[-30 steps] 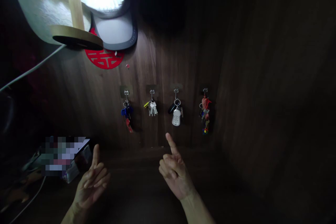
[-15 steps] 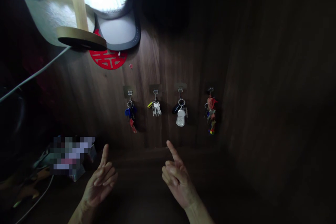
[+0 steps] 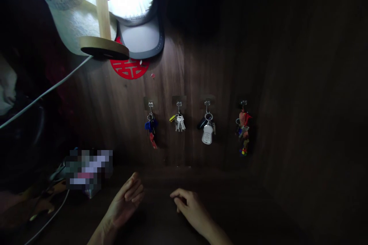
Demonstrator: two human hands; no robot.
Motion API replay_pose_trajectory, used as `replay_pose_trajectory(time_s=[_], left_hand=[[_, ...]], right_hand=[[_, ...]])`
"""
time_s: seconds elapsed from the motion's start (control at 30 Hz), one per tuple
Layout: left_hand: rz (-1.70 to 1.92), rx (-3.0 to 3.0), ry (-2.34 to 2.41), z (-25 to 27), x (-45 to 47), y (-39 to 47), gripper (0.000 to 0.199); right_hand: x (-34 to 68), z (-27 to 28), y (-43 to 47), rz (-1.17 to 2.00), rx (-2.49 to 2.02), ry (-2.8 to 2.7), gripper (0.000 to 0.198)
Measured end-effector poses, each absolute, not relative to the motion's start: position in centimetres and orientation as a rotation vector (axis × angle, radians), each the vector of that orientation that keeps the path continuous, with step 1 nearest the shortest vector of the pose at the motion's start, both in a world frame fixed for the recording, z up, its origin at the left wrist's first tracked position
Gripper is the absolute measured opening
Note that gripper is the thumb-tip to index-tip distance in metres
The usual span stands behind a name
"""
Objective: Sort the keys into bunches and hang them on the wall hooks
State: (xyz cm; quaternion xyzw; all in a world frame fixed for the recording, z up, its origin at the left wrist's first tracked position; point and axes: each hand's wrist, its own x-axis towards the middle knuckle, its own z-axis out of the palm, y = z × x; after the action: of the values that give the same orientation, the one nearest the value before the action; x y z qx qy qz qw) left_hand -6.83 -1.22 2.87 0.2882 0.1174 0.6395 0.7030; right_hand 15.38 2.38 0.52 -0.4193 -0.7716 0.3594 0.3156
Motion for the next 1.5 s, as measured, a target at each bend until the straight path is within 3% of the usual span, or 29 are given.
replay_pose_trajectory(time_s=[0.33, 0.5, 0.57, 0.93, 1.2, 1.37, 1.5], left_hand=[[1.329, 1.079, 0.914, 0.9, -5.5, 0.5, 0.037], [1.567, 1.27, 1.109, 1.0, -5.1, 0.8, 0.027], [1.716, 1.272, 1.175, 2.0, -5.0, 1.1, 0.026], [2.096, 1.56, 1.655, 13.9, -4.5, 9.3, 0.062], [2.118, 1.352, 1.932, 16.1, -2.0, 10.9, 0.032], [2.049, 1.377, 1.78, 16.6, -3.2, 10.6, 0.023], [1.946, 1.375, 1.532, 16.8, -4.6, 10.8, 0.018]], right_hand=[[14.8, -0.3, 2.5, 0.69, -1.141, -2.205, 0.025], [14.5, -0.6, 2.4, 0.617, -1.154, -2.242, 0.027], [14.5, -0.7, 2.3, 0.624, -1.165, -2.246, 0.027], [14.9, -1.1, 2.3, 0.628, -1.166, -2.208, 0.027], [15.0, -1.3, 2.2, 0.626, -1.184, -2.207, 0.028], [15.4, -1.5, 2.3, 0.708, -1.083, -2.12, 0.024], [15.3, 2.6, 3.3, 0.669, -0.975, -1.941, 0.026]])
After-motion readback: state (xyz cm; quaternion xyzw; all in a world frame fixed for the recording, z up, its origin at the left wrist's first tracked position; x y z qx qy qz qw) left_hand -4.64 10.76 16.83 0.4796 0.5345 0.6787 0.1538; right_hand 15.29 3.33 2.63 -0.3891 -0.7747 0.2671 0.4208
